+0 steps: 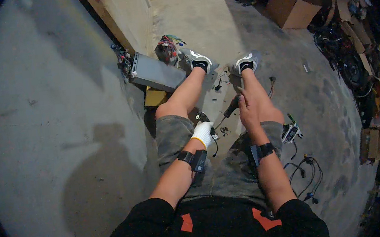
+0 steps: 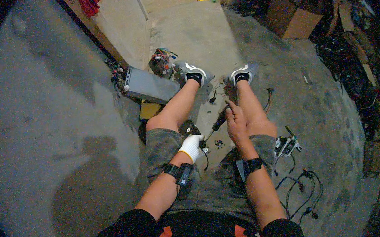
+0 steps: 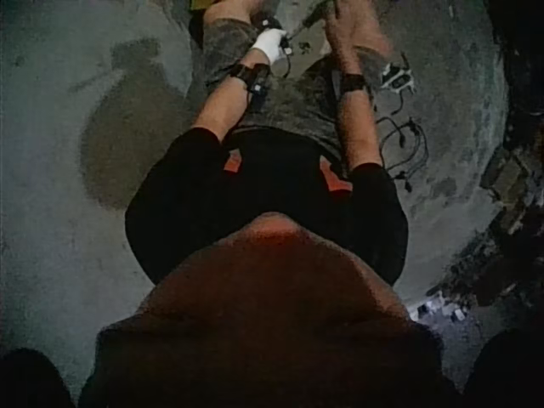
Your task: The recorder is using a screwdriver to adjust and repair a small motor component while sitting on the floor of a workshop.
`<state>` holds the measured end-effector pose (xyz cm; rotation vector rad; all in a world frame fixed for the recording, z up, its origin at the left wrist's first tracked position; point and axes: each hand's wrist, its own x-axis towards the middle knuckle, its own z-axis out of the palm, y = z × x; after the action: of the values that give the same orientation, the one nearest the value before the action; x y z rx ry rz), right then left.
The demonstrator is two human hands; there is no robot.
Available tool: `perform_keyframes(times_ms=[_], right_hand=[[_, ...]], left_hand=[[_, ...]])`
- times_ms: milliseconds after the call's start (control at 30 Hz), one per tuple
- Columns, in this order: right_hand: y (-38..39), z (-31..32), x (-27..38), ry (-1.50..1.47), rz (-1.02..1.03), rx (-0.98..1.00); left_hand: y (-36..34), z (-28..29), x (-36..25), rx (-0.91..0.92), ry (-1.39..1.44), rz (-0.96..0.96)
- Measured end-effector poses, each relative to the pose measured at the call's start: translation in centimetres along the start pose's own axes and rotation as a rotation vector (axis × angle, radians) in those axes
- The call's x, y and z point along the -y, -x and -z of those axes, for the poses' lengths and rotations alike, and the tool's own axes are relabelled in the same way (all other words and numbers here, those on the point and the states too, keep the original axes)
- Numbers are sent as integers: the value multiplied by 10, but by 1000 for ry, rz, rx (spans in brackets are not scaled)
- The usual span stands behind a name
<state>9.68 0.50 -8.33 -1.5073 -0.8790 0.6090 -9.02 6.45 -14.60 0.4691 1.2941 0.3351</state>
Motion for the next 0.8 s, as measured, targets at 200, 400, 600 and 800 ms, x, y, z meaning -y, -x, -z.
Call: perform_keyframes(times_ms=[200, 400, 600, 800], right_hand=[[9, -2, 33, -10, -92, 137], [5, 0, 21, 113, 94, 7], [8, 5, 19, 25, -93, 79], [12, -9, 35, -295, -32, 83]], left_hand=[[1, 7, -4, 45, -80, -21], [11, -7, -4, -31, 13, 1], [11, -4, -6, 34, 63, 22], [-1, 12, 1, 74, -163, -92]])
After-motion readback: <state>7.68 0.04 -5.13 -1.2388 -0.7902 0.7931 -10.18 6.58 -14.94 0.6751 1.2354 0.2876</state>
